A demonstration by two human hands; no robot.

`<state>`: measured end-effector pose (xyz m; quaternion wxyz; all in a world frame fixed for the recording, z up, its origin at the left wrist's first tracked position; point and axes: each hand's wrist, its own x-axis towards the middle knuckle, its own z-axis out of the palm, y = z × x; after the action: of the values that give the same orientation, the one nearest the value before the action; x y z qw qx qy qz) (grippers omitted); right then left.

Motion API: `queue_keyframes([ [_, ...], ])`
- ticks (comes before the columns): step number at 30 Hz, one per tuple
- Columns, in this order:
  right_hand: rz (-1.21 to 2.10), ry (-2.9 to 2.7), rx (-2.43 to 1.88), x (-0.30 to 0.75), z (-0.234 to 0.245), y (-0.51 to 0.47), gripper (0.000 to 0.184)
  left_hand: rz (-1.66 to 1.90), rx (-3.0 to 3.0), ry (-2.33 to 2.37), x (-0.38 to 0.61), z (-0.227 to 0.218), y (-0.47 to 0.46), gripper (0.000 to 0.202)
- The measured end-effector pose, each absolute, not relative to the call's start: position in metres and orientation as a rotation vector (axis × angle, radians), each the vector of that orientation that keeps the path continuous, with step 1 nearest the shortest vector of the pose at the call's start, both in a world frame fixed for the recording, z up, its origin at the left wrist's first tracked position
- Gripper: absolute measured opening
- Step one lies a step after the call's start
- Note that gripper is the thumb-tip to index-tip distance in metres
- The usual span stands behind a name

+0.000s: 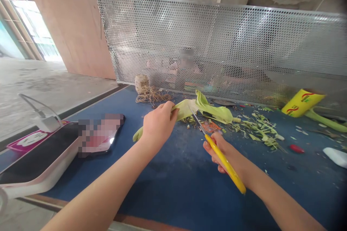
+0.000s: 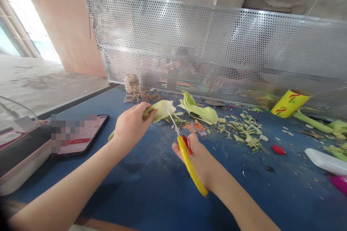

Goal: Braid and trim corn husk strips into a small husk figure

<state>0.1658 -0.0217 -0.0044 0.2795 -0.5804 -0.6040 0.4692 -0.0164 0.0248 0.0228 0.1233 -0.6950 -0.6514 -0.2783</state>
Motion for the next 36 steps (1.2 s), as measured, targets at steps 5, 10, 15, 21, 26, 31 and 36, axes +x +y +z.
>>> queue_keyframes([
  [5, 1.115, -1.749, -1.587, 0.165, 0.000, -0.025, 0.035, -0.910, -2.099, -1.929, -0.019, 0.025, 0.026, 0.015],
  [10, 1.078, -1.783, -1.591, 0.166, 0.000, -0.026, 0.035, -1.012, -2.134, -1.903, -0.021, 0.024, 0.027, 0.013],
  [15, 1.043, -1.775, -1.575, 0.166, -0.002, -0.024, 0.034, -1.010, -2.173, -1.905, -0.024, 0.028, 0.028, 0.013],
  [21, 0.983, -1.821, -1.609, 0.167, 0.002, -0.025, 0.029, -1.021, -2.230, -1.864, -0.025, 0.032, 0.029, 0.011],
  [26, 0.988, -1.925, -1.612, 0.174, 0.010, -0.025, 0.030, -0.955, -2.286, -1.811, -0.024, 0.033, 0.027, 0.012],
  [31, 1.047, -1.915, -1.585, 0.176, 0.009, -0.023, 0.031, -0.987, -2.247, -1.818, -0.025, 0.034, 0.027, 0.012],
  [36, 1.055, -1.836, -1.643, 0.172, 0.010, -0.024, 0.032, -1.029, -2.225, -1.849, -0.028, 0.034, 0.030, 0.013],
])
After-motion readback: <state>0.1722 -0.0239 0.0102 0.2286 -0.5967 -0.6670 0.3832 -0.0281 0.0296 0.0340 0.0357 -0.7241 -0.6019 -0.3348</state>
